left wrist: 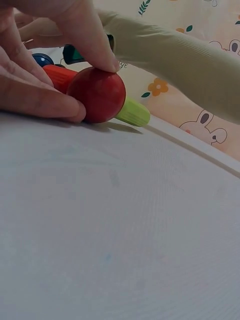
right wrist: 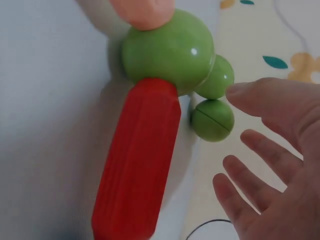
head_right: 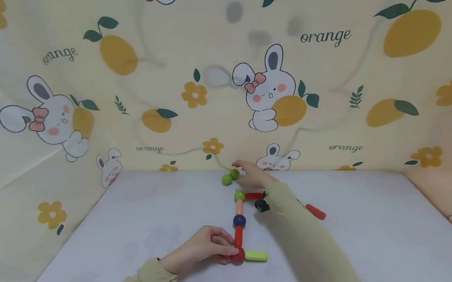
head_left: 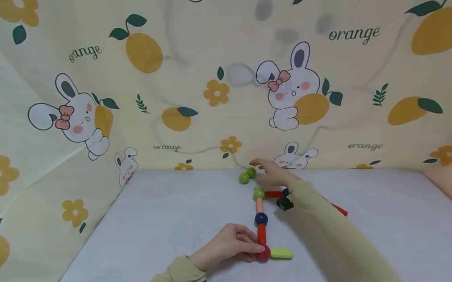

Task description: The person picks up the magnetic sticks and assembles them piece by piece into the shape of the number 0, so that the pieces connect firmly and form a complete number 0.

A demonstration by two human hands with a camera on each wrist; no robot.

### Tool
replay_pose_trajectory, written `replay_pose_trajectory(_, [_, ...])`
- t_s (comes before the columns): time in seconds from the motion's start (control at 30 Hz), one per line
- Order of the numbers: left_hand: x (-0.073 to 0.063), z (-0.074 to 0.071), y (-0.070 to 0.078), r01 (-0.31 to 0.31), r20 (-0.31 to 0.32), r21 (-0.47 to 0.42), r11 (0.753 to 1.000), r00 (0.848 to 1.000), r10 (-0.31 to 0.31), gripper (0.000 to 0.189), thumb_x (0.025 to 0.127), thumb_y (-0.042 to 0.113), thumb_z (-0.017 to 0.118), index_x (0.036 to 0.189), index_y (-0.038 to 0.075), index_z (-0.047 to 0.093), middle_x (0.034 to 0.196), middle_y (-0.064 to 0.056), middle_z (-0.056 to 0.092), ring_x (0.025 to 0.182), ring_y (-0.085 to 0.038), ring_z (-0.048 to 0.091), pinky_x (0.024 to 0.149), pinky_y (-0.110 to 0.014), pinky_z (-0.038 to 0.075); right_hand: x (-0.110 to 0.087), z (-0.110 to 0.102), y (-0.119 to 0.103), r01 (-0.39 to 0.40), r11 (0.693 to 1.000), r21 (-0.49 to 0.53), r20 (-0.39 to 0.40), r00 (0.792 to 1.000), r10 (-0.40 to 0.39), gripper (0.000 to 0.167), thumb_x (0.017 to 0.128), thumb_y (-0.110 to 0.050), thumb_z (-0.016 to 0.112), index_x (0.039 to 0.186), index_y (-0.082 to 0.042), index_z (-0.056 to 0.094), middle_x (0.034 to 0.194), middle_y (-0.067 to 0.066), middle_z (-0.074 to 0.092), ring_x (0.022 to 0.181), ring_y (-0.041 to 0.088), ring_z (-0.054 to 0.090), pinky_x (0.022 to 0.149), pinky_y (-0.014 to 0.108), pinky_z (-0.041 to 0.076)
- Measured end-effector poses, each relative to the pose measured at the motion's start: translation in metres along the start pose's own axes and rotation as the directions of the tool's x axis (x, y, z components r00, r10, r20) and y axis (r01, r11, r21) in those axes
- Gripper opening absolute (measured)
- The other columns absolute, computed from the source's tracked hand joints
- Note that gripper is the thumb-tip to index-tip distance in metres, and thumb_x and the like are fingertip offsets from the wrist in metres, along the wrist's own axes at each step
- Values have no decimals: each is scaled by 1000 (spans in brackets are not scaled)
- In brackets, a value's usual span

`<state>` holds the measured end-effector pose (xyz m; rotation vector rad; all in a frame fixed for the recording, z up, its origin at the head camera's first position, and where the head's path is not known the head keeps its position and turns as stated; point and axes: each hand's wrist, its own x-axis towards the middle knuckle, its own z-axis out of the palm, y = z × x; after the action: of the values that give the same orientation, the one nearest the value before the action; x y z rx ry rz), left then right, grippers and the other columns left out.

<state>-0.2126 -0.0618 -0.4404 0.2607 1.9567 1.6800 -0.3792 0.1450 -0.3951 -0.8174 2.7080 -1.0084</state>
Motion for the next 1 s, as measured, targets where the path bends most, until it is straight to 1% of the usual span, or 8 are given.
replay_pose_trajectory(0.1, [1,1,-1,4,-3,0,1000,1000,-4,22,81,12,78,98,3,66,85,-11,71,66,-22,69,61,-31,58,2,0,1,2,1000,20,-5,1000,-2,55,89,0,58,141,1,39,143,22,41,129,43,38,104,56,34])
replay_pose_trajectory(0.2, [3,2,-1,4,0,0,1000,1000,-4,22,81,12,77,98,3,67,84,-12,71,66,-21,68,60,-31,58,4,2,4,-14,1000,23,-1,1000,14,53,90,-1,57,140,-1,41,142,20,42,129,42,38,104,56,34])
replay_pose_trajectory(0.37, [3,2,1,-4,11,-2,1000,1000,4,21,81,11,77,97,3,67,84,-12,71,65,-20,68,60,-31,58,8,6,6,-63,998,-16,-32,998,63,46,91,-3,58,136,-6,50,140,13,46,127,37,41,104,52,36])
replay_pose_trajectory(0.57, [2,0,2,8,7,-4,1000,1000,-8,22,81,13,78,98,4,66,85,-11,72,67,-21,69,62,-30,58,10,9,4,-110,993,-43,-51,993,108,38,89,-5,62,127,-8,59,129,12,51,116,33,48,100,48,41])
replay_pose_trajectory(0.7, [2,0,1,-8,13,-25,1000,1000,8,22,81,11,78,97,2,66,84,-12,71,66,-20,69,61,-31,58,9,10,7,-157,988,-10,-39,987,157,36,88,-4,63,124,-7,60,120,12,54,107,30,50,96,44,44])
replay_pose_trajectory(0.83, [1,0,0,-26,11,-34,999,1000,26,20,81,8,77,96,1,66,83,-14,71,63,-19,68,59,-31,58,8,12,15,-183,983,34,-34,982,184,35,88,-3,63,122,-7,60,118,11,56,105,28,50,95,43,45])
replay_pose_trajectory(0.93, [0,1,0,-21,7,-32,999,1000,21,21,81,8,77,96,1,66,83,-13,71,64,-19,68,59,-31,58,7,11,20,-180,982,56,-38,983,182,35,88,-4,63,122,-8,60,119,10,56,106,28,50,94,43,45])
replay_pose_trajectory(1.0, [0,1,-1,-13,5,-26,1000,1000,13,21,81,9,77,97,1,66,84,-13,71,65,-20,68,60,-31,58,5,8,20,-158,985,64,-51,986,161,34,88,-6,64,122,-9,60,119,10,56,107,28,51,94,42,45])
